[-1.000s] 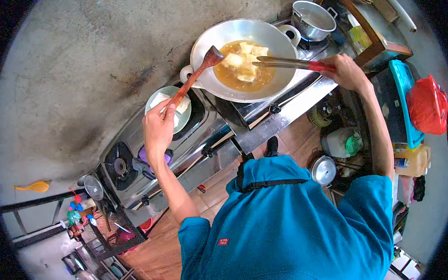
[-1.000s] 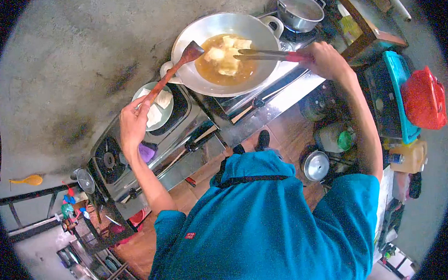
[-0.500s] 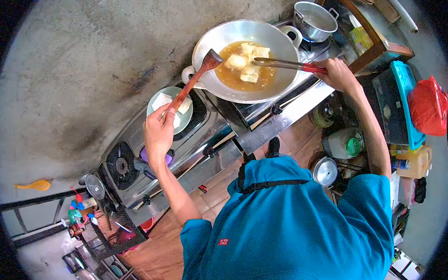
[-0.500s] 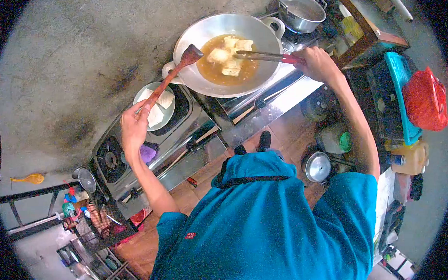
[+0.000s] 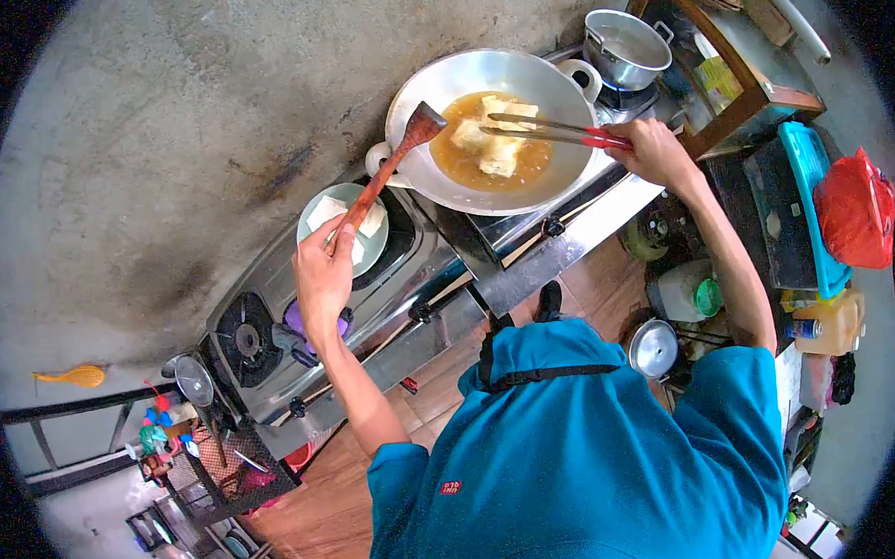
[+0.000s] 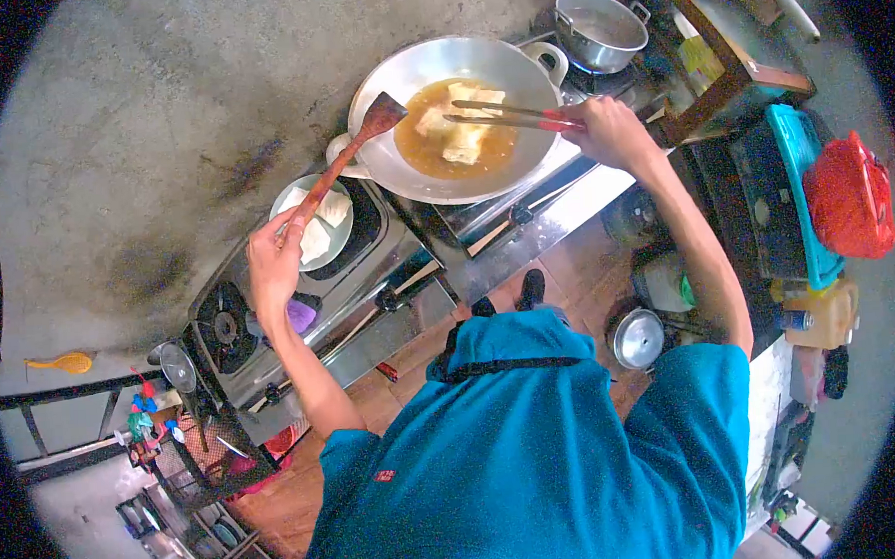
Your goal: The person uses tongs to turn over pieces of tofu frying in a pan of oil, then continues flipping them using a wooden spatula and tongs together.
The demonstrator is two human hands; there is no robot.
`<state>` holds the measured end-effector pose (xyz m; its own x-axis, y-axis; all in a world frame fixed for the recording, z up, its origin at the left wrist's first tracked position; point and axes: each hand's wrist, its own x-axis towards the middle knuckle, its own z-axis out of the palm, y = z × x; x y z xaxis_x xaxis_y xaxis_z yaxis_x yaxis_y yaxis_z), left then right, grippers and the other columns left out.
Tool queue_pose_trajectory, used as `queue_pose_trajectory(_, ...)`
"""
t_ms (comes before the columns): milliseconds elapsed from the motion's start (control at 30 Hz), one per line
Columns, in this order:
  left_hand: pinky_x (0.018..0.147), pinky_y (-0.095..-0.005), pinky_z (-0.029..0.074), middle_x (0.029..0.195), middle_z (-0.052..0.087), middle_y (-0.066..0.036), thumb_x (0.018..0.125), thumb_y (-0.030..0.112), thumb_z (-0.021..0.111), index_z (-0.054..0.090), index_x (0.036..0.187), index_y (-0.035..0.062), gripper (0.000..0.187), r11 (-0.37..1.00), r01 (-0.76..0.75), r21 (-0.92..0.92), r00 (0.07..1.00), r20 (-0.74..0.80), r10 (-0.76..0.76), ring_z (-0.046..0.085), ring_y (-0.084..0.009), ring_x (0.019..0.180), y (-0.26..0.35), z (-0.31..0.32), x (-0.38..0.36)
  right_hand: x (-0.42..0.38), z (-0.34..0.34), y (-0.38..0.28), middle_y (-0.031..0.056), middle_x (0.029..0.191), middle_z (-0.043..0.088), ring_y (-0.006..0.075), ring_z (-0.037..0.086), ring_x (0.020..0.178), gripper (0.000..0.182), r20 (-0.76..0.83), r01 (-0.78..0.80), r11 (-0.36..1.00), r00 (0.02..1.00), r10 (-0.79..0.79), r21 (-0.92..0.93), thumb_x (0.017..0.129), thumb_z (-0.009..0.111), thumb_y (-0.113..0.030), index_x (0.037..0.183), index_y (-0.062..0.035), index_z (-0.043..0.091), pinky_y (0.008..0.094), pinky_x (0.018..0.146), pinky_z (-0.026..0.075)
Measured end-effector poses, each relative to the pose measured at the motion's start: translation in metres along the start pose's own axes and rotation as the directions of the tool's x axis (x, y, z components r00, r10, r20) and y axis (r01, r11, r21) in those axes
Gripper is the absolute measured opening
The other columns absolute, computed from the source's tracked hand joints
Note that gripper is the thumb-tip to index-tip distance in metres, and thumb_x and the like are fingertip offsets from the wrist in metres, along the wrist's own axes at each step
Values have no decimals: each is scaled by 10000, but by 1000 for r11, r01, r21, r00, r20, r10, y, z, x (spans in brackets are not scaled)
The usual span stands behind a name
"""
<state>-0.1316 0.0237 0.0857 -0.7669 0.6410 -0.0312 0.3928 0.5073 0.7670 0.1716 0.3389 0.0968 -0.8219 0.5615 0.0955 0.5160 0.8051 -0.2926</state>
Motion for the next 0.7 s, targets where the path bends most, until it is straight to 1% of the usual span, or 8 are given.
queue_pose_trajectory(133, 643, -286, 472, 730, 635, -107, 896, 181, 609, 651, 1091, -17, 281, 1000, 15, -16, 1000, -20, -16, 558, -101, 682, -5, -3, -2, 7, 20, 3, 199, 779, 668, 342, 657, 716, 301, -43, -10, 997, 999, 7, -77, 798, 643, -121, 1093, -73, 670, 422, 681, 525)
queue_pose_trajectory(200, 634, -284, 469, 724, 637, -107, 896, 180, 608, 652, 1090, -15, 278, 999, 23, 24, 1000, -21, -23, 556, -97, 678, -6, -7, -4, 11, 23, 3, 198, 773, 667, 343, 656, 713, 303, -52, 5, 995, 999, -10, -105, 799, 641, -120, 1098, -77, 670, 422, 680, 526)
queue_pose_trajectory(267, 631, -284, 469, 717, 635, -106, 897, 180, 608, 651, 1089, -17, 279, 1000, 16, 19, 999, -34, -16, 555, -94, 677, -12, -7, -4, 12, 21, -4, 210, 762, 664, 362, 662, 721, 283, -26, -63, 989, 998, 61, -133, 807, 640, -166, 1083, -136, 691, 445, 692, 544)
queue_pose_trajectory(367, 629, -284, 470, 711, 637, -106, 898, 182, 607, 650, 1090, -20, 282, 1000, 2, 14, 999, -45, -1, 555, -92, 678, -14, -7, -4, 12, 22, -9, 201, 748, 664, 361, 662, 723, 282, -15, -24, 993, 1000, 22, -113, 806, 639, -170, 1082, -145, 693, 446, 698, 545)
queue_pose_trajectory(500, 633, -284, 472, 729, 652, -110, 900, 184, 605, 648, 1094, -22, 286, 1000, 2, 0, 1000, -27, -2, 563, -94, 686, -15, -7, -4, 13, 21, -6, 199, 765, 667, 362, 661, 727, 286, -16, -44, 995, 999, 43, -95, 807, 636, -168, 1087, -146, 690, 442, 701, 543)
queue_pose_trajectory(567, 631, -284, 472, 729, 652, -108, 902, 189, 605, 648, 1095, -22, 289, 1000, -10, -5, 999, -35, 10, 561, -94, 684, -17, -7, -5, 11, 12, -8, 216, 809, 662, 362, 651, 737, 309, -50, -58, 996, 997, 54, -71, 800, 653, -135, 1100, -68, 670, 426, 691, 521)
queue_pose_trajectory(667, 627, -286, 470, 725, 646, -101, 904, 199, 607, 648, 1095, -22, 295, 1000, -24, -20, 999, -37, 23, 554, -94, 678, -22, -5, -2, 5, -3, -4, 228, 851, 660, 371, 649, 761, 317, -61, -79, 996, 995, 77, -31, 800, 658, -144, 1104, -52, 662, 425, 710, 521)
queue_pose_trajectory(700, 624, -288, 468, 720, 640, -96, 906, 205, 607, 647, 1095, -23, 298, 999, -26, -31, 999, -40, 25, 549, -93, 674, -23, -5, -1, 1, -14, -10, 234, 872, 658, 365, 658, 773, 331, -57, -88, 996, 994, 89, 18, 800, 664, -155, 1109, -37, 655, 419, 719, 522)
